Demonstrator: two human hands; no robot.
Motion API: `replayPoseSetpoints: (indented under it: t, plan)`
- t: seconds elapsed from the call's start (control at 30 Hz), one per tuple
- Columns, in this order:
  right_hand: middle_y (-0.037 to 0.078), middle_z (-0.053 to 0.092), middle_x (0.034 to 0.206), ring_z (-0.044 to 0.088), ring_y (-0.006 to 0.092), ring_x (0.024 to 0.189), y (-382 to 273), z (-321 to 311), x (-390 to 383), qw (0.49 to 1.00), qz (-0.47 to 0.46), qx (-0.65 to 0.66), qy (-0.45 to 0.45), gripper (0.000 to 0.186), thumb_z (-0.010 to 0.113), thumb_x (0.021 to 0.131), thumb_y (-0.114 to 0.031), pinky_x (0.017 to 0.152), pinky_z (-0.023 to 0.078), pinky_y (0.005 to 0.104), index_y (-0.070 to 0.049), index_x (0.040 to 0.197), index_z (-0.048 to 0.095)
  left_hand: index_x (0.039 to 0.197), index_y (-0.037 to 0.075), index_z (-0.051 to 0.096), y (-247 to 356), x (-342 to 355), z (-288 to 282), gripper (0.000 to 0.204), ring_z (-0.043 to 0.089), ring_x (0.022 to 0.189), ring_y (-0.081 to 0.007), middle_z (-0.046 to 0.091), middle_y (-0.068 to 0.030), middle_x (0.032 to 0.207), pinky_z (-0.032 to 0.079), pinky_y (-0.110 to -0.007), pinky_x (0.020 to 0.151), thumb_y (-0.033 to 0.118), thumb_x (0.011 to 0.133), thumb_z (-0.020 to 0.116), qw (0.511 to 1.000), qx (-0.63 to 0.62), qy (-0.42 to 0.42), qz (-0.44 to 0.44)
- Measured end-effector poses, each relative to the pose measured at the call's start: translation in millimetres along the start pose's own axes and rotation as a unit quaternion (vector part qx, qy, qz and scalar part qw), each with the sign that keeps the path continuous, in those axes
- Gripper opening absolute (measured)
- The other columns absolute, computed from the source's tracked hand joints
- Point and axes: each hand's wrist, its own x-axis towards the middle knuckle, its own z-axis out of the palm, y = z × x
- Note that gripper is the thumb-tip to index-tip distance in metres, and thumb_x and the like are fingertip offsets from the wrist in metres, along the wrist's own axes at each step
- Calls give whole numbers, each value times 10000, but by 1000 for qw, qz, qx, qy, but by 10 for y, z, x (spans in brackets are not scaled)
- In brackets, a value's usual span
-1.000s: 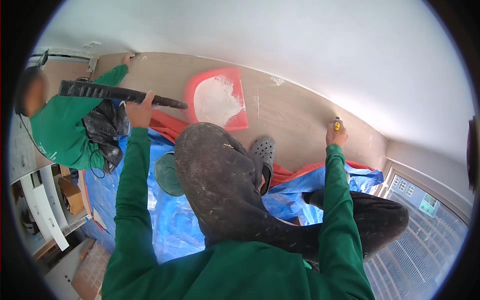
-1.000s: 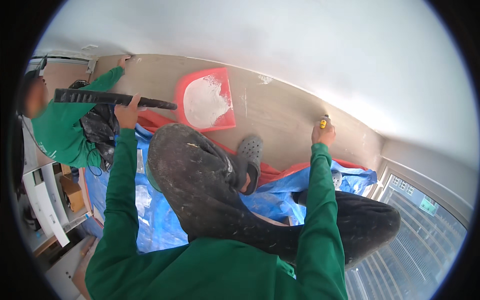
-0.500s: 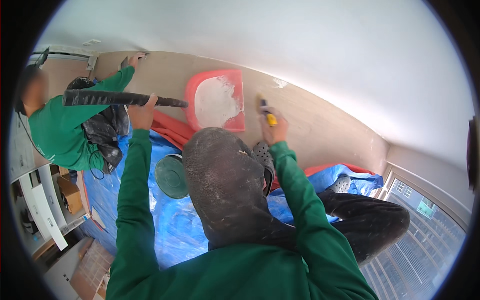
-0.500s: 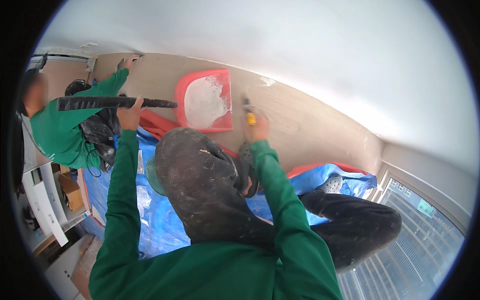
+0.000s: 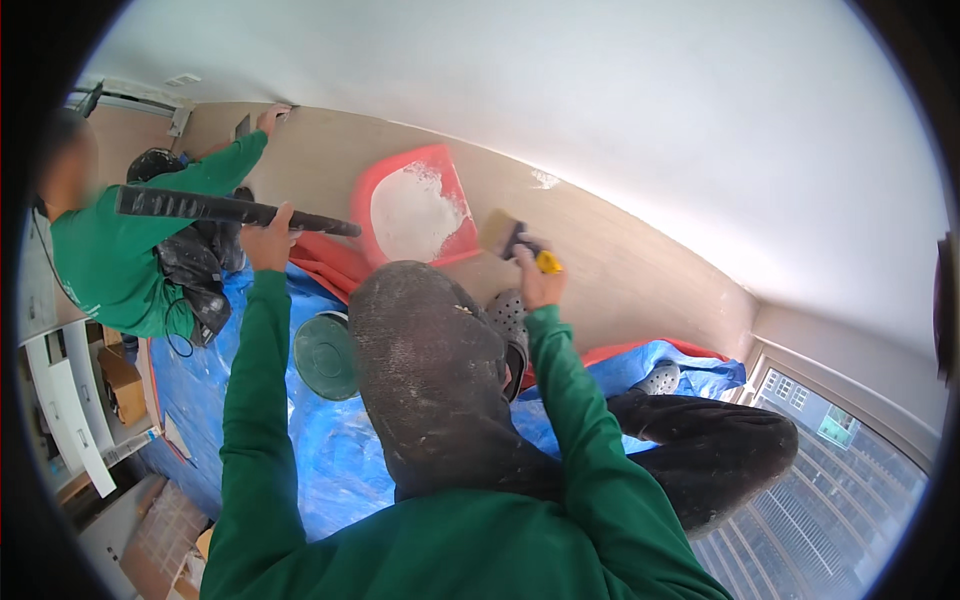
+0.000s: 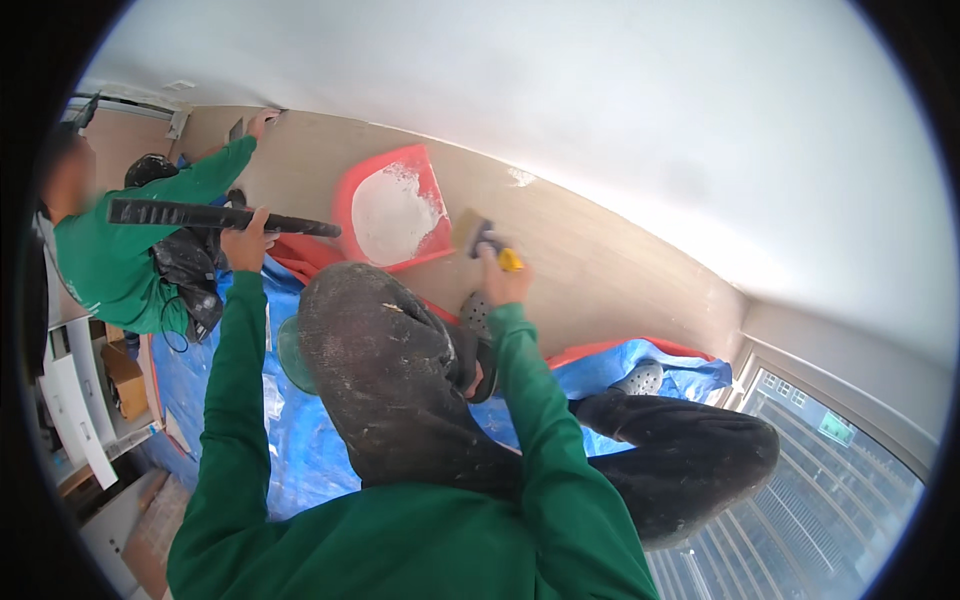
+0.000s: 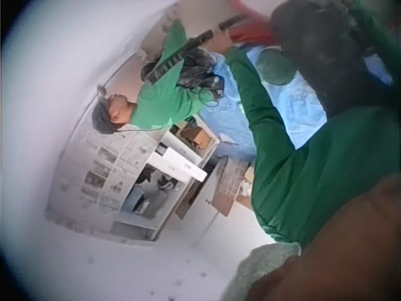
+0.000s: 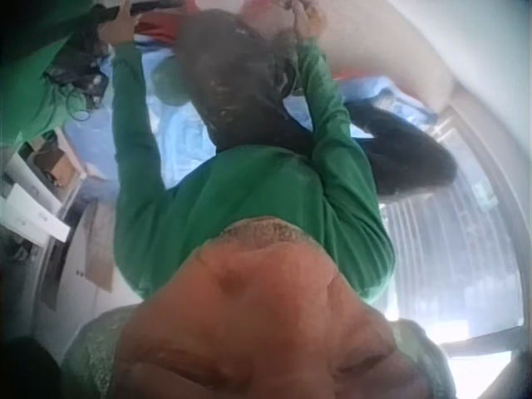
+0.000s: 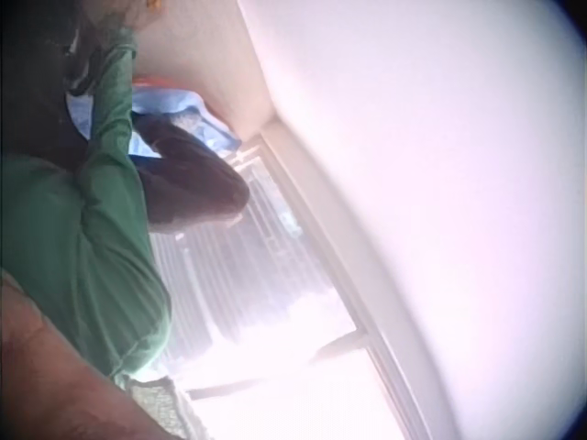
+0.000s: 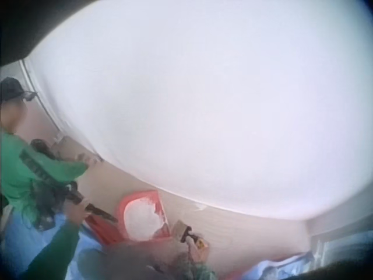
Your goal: The person sands the lower portion of a wall using a piece of sandpaper and a brush, then collects the resulting dust into a dustpan.
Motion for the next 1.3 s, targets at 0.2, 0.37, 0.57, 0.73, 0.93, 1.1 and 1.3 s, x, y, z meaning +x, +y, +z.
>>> replayPoseSetpoints:
  t: [0.2,0.37,0.57,0.73,0.93,1.1,1.3]
  plan:
    - [168,668,977,679,257,888,-286,-2590,815,863,18,87,498,268,631,827,-106,712,591,325,25,1060,645,838,-93,599,75,-30,179,242,644,529,-183,655,-132,740,532,-262,441,106,764,714,999,46,-18,6]
    - [195,672,966,684,255,781,-160,-2314,958,766,144,-491,388,480,707,774,-255,647,574,338,158,985,581,858,-100,589,110,-1,330,256,646,567,-173,656,-129,790,540,-258,459,106,764,709,996,91,-18,16]
    - [122,661,936,652,203,766,286,336,1219,855,71,338,387,235,646,814,-75,610,546,298,1,1035,669,978,-116,548,118,2,345,324,657,609,-176,648,-136,816,562,-266,483,86,773,699,996,80,-47,4]
    - [121,664,869,653,182,700,-75,-4,943,928,60,330,164,247,683,827,-108,574,564,304,6,1045,667,988,-96,556,81,-63,305,294,654,621,-172,644,-130,845,571,-270,496,65,784,693,998,36,-55,17]
    - [150,700,833,675,262,735,-266,-2180,679,910,-36,-194,364,208,630,804,-143,646,534,370,-61,980,702,962,-80,596,139,7,382,252,647,630,-148,643,-104,830,573,-271,494,50,767,688,994,65,-82,-13]
    - [164,640,899,636,373,810,-52,-1081,992,861,-23,-426,275,256,675,765,-211,730,507,467,-212,1020,668,966,-96,601,182,-40,428,273,658,664,-164,655,-118,856,586,-283,503,58,760,691,996,56,-59,31]
    - [144,697,852,670,331,829,-202,1011,934,940,-41,-338,22,238,689,762,-265,782,517,422,-147,969,701,914,-112,619,171,-116,382,256,668,673,-189,668,-128,850,597,-303,538,76,759,697,999,0,-47,23]
